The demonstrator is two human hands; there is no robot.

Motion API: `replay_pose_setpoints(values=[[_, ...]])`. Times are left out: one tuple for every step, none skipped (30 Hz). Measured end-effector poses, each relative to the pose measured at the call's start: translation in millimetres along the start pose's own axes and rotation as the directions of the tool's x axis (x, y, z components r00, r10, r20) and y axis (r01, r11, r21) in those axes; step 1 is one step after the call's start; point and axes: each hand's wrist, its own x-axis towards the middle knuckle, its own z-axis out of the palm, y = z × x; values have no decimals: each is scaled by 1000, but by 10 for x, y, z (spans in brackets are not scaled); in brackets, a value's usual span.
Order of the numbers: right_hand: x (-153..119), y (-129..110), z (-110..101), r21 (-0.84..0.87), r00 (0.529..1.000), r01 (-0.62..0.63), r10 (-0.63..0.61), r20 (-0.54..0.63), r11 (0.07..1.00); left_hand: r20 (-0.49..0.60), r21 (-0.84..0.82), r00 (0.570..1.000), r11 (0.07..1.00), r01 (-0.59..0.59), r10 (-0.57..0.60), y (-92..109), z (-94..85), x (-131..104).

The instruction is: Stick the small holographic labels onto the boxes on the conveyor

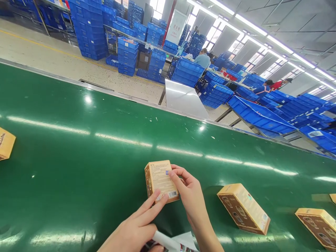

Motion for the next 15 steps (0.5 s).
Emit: replay_pose_setpoints(values=[[-3, -6, -6, -24, 1000, 10, -11, -18, 1000, 2, -2, 1000, 1000, -2, 2, 3, 14, 10], [-6, -17, -13, -49, 999, 17, -19, -33, 999, 6, -7, 1000, 1000, -4, 4, 4, 25, 22], [-11, -29, -21, -77, 999, 23, -26, -46, 997, 11, -11, 1000, 1000, -6, 7, 4, 34, 36], [-16, -43, -31, -107, 998, 30, -36, -58, 994, 18, -16, 1000, 1000, -9, 9, 0, 43, 51], [-22, -54, -43, -140, 996, 41, -52, -70, 989, 28, -21, 999, 1000, -14, 15, -6, 52, 66], [-29, -63, -56, -176, 994, 55, -71, -85, 983, 38, -25, 999, 999, -31, 32, -16, 63, 82], [-34, -66, -69, -221, 990, 74, -98, -102, 973, 45, -29, 997, 998, -53, 55, -28, 75, 98], [-38, -65, -80, -273, 983, 98, -136, -123, 957, 51, -34, 996, 996, -78, 80, -41, 87, 114], [-38, -58, -88, -332, 972, 129, -185, -142, 935, 58, -44, 994, 995, -95, 97, -54, 99, 131], [-33, -47, -94, -391, 957, 163, -241, -160, 906, 66, -56, 993, 994, -98, 101, -65, 110, 149], [-21, -32, -97, -445, 938, 193, -298, -180, 875, 75, -69, 993, 994, -87, 92, -74, 120, 169], [-3, -16, -100, -489, 916, 213, -347, -203, 846, 84, -79, 994, 995, -68, 75, -81, 128, 190], [22, 0, -108, -520, 893, 222, -386, -231, 825, 92, -87, 994, 995, -55, 63, -86, 134, 212], [50, 12, -123, -539, 872, 220, -411, -265, 813, 102, -92, 993, 994, -55, 64, -87, 137, 234], [77, 19, -150, -546, 856, 210, -423, -299, 811, 109, -97, 991, 993, -65, 75, -85, 135, 254]])
